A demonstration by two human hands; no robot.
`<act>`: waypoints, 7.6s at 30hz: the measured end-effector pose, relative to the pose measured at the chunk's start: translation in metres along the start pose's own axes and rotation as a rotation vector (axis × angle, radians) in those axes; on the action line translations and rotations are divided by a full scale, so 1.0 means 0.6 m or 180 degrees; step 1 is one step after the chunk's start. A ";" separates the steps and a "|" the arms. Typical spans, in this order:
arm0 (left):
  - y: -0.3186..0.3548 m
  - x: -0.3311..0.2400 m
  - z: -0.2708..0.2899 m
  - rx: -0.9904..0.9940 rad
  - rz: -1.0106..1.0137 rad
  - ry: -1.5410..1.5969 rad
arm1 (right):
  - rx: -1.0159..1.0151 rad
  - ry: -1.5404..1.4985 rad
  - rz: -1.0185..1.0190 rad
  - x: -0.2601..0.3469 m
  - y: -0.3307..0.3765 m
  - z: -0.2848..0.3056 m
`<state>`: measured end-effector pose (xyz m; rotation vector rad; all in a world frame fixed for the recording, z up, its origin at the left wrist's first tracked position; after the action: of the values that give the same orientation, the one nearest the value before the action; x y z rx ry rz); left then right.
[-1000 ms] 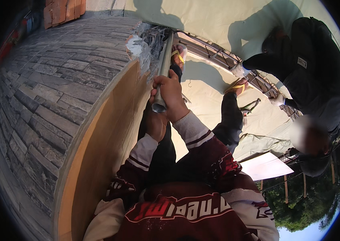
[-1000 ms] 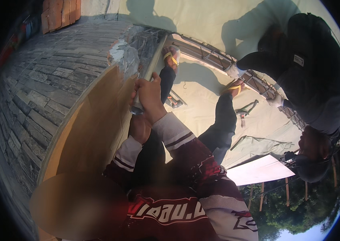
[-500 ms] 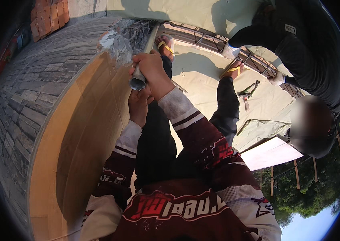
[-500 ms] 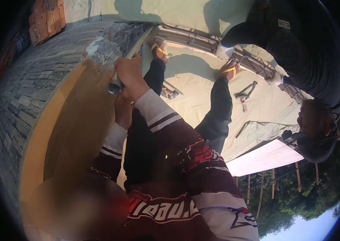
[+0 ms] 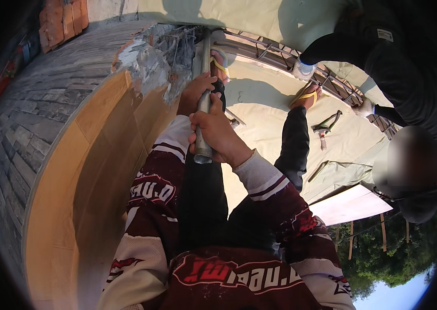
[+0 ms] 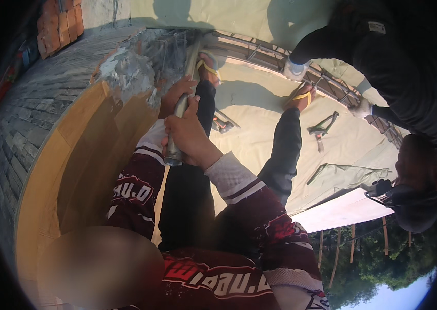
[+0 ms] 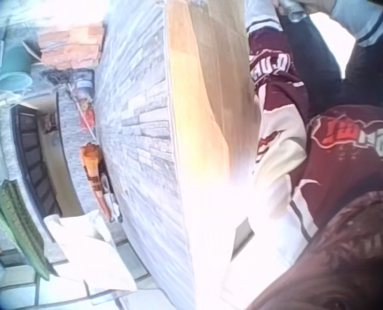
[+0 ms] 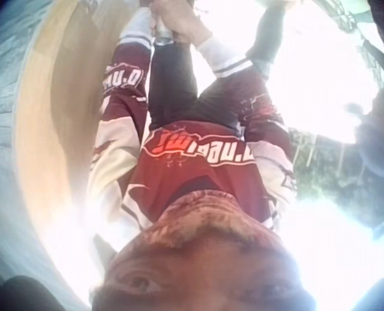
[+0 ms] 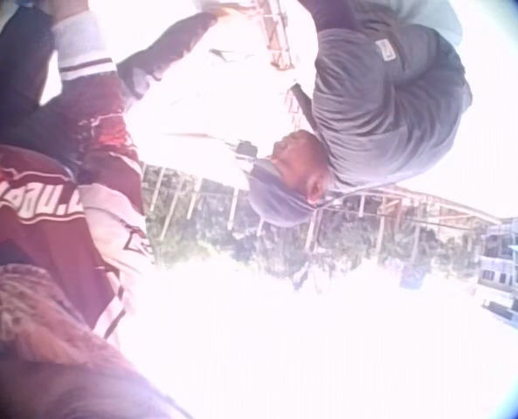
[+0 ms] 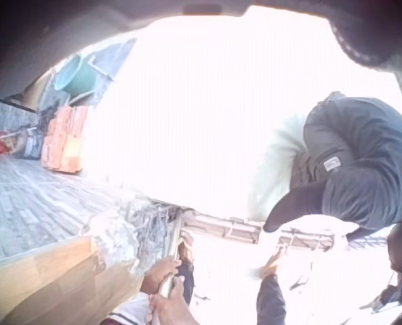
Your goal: The person assembles a metal frame structure on a rooftop by bending and fitting metal rods into a grid-like framework. They work alongside another person, positioning and securing the rods to form the structure.
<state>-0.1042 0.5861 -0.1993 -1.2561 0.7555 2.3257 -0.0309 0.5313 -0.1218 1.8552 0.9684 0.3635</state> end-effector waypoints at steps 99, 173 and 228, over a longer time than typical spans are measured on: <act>-0.045 0.055 0.048 -0.0621 0.1138 0.0849 | 0.0336 -0.0710 0.1168 0.064 -0.045 -0.062; 0.791 -0.532 -0.446 0.1892 0.0333 -0.0641 | -0.1458 0.3746 0.1249 0.074 0.203 0.558; -0.039 0.574 -0.274 -0.2865 0.3180 0.2204 | -0.4568 0.5387 0.4750 0.639 -0.477 0.519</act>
<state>-0.1657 0.5299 -0.5724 -2.6377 0.5897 3.2058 0.2736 0.6855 -0.5795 0.1314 -0.2816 2.7523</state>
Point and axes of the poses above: each hand's wrist, its own y-axis away from the middle knuckle, its own z-axis out of the back of the hand, x = y × z, the point moved 8 cm from there along -y, towards the middle knuckle, and after that the axes turned 3 degrees about y, right-handed, at the moved point
